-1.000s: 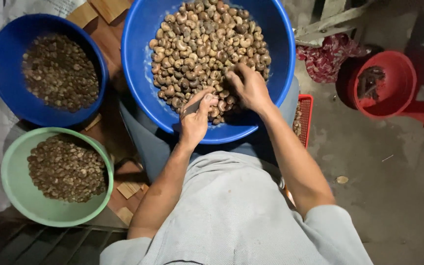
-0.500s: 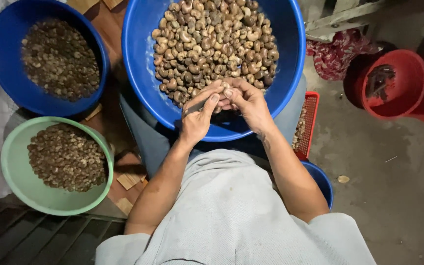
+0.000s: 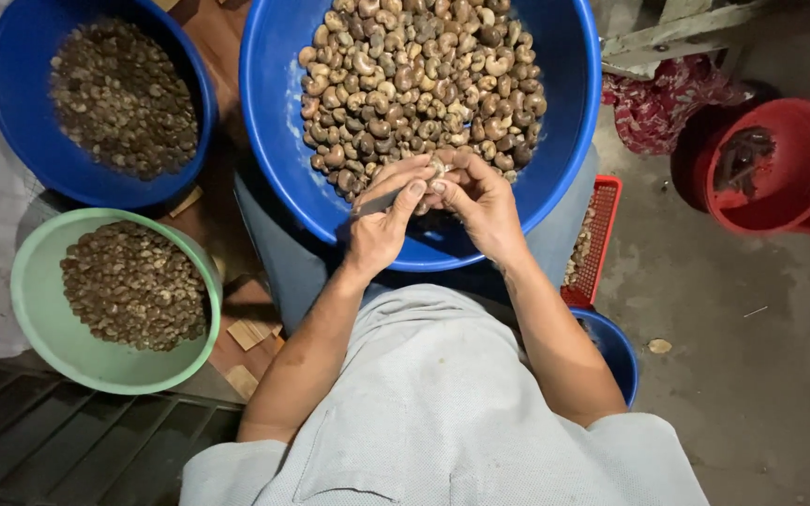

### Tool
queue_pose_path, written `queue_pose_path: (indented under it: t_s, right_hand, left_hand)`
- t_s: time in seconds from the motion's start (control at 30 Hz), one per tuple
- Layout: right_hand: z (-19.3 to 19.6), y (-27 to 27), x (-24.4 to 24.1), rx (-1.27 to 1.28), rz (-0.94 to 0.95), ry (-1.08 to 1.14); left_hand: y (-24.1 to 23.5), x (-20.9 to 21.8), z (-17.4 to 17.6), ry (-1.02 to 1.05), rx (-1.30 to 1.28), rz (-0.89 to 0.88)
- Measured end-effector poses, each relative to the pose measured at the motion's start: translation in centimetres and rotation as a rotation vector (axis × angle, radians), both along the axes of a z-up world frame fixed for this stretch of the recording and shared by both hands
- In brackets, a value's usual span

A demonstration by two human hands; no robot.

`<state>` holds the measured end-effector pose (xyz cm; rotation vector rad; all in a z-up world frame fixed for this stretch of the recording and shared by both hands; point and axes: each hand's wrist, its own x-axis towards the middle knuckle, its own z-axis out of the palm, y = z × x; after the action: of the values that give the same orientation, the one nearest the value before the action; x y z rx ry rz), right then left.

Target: The person sits and uses a small knife to peel the outer skin off raw cashew nuts. They pick up each nut from a large blue basin, scrape the skin, and place the peeled nut into a smaller green basin.

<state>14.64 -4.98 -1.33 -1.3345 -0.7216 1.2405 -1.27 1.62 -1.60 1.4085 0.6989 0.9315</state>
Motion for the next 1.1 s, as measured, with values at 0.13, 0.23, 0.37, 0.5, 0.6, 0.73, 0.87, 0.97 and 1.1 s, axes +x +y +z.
queue_pose_path:
  t_s: [0.13,0.23,0.37,0.5,0.6,0.73,0.87,0.97,1.1]
  right_hand:
    - [0.4,0.0,-0.2,-0.002,-0.010,-0.036]
    - [0.1,-0.4,-0.5,0.009,-0.023,-0.042]
    - [0.0,-0.1,-0.3,0.036,-0.025,-0.076]
    - [0.2,-0.1,-0.2,0.035,-0.006,-0.113]
    - [-0.2,-0.2,-0.1,0.029,-0.004,-0.098]
    - [-0.2,-0.2,0.1,0.020,0.019,-0.062]
    - [0.3,0.0,-0.2,0.036,0.001,-0.020]
    - [-0.1,-0.1,-0.2,0.056,-0.022,-0.068]
    - [-0.2,-0.3,-0.1,0.051,-0.020,-0.141]
  left_hand:
    - [-0.2,-0.2,-0.5,0.005,-0.036,0.066]
    - [-0.5,-0.3,-0.5,0.004,-0.036,0.065]
    - [-0.3,0.1,-0.9,-0.028,-0.024,0.073]
    - [-0.4,-0.3,-1.3,-0.035,-0.038,0.060]
    - [-0.4,0.4,0.6,-0.004,0.014,0.054]
    - [-0.7,-0.2,-0.8,-0.012,-0.067,0.075]
    - [-0.6,-0.1,0.4,0.007,-0.070,0.062]
    - [-0.7,0.0,0.0,-0.014,-0.073,0.052]
    - [-0.9,-0.1,-0.3,-0.057,-0.119,0.065]
